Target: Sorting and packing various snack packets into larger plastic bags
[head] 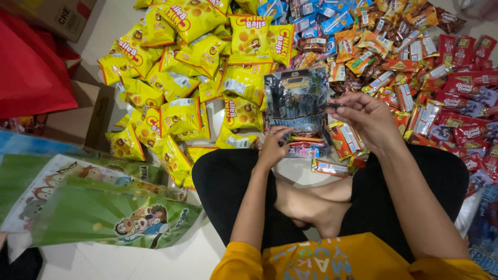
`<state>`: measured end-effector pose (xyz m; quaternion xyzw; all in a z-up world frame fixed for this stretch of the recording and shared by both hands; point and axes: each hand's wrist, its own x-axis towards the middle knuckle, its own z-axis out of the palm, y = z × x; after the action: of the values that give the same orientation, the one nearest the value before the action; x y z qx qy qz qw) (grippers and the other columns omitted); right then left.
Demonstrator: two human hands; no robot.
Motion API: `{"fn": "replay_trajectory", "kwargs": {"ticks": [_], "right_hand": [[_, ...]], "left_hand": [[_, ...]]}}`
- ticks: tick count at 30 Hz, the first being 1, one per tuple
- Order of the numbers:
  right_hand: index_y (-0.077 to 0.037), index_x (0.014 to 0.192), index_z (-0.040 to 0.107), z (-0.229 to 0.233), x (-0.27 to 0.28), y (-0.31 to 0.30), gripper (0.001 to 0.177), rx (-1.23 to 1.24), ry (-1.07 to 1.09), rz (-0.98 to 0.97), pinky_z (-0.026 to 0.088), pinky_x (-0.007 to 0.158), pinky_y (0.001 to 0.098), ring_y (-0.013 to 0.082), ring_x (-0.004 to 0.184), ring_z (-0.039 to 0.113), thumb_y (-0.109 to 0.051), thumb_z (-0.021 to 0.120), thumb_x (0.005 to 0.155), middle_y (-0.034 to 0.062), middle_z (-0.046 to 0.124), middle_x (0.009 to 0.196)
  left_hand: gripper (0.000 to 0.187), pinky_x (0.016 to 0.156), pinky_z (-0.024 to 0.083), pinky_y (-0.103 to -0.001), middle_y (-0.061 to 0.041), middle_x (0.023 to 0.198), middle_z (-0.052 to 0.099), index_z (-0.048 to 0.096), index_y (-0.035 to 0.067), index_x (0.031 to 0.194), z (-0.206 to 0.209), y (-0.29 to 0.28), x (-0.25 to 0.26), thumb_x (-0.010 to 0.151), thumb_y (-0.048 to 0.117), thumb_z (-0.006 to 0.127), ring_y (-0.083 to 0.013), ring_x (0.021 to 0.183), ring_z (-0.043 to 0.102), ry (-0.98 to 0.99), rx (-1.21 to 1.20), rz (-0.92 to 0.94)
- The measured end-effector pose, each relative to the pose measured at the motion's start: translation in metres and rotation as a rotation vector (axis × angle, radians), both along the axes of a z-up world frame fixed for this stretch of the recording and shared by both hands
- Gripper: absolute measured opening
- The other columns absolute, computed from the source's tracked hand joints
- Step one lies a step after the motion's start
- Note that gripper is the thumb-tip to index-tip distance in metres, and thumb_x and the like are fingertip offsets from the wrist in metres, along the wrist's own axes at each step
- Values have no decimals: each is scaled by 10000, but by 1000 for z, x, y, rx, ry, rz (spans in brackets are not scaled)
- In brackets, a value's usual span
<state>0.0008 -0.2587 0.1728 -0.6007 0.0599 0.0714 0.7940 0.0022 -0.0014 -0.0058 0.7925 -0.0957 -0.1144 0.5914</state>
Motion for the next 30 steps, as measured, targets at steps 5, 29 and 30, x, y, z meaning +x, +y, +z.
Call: {"fn": "replay_trajectory", "kwargs": {"ticks": [5, 29, 30], "right_hand": [[54, 1143, 648, -1, -8, 0, 207, 20, -15, 15, 634, 936, 339, 280, 991, 738, 64, 623, 938, 230, 685, 1126], [50, 1261, 636, 37, -16, 17, 484, -407, -427, -67, 510, 769, 224, 145, 918, 616, 132, 804, 814, 185, 694, 1117], [49, 1262, 640, 39, -18, 18, 486, -417, -414, -60, 508, 767, 221, 142, 921, 614, 131, 805, 812, 183, 695, 1124]], "left_hand": [[652, 903, 565, -403, -151, 1305, 573, 703, 161, 1342, 0, -1, 0, 717, -4, 615, -349, 940, 724, -8, 18, 4], [650, 910, 565, -427, -164, 1312, 573, 700, 162, 1346, -6, 0, -1, 718, 9, 627, -373, 932, 729, -44, 10, 0], [651, 909, 568, -429, -168, 1311, 573, 698, 160, 1347, -7, 0, -1, 719, 4, 630, -377, 930, 730, -58, 14, -2]]}}
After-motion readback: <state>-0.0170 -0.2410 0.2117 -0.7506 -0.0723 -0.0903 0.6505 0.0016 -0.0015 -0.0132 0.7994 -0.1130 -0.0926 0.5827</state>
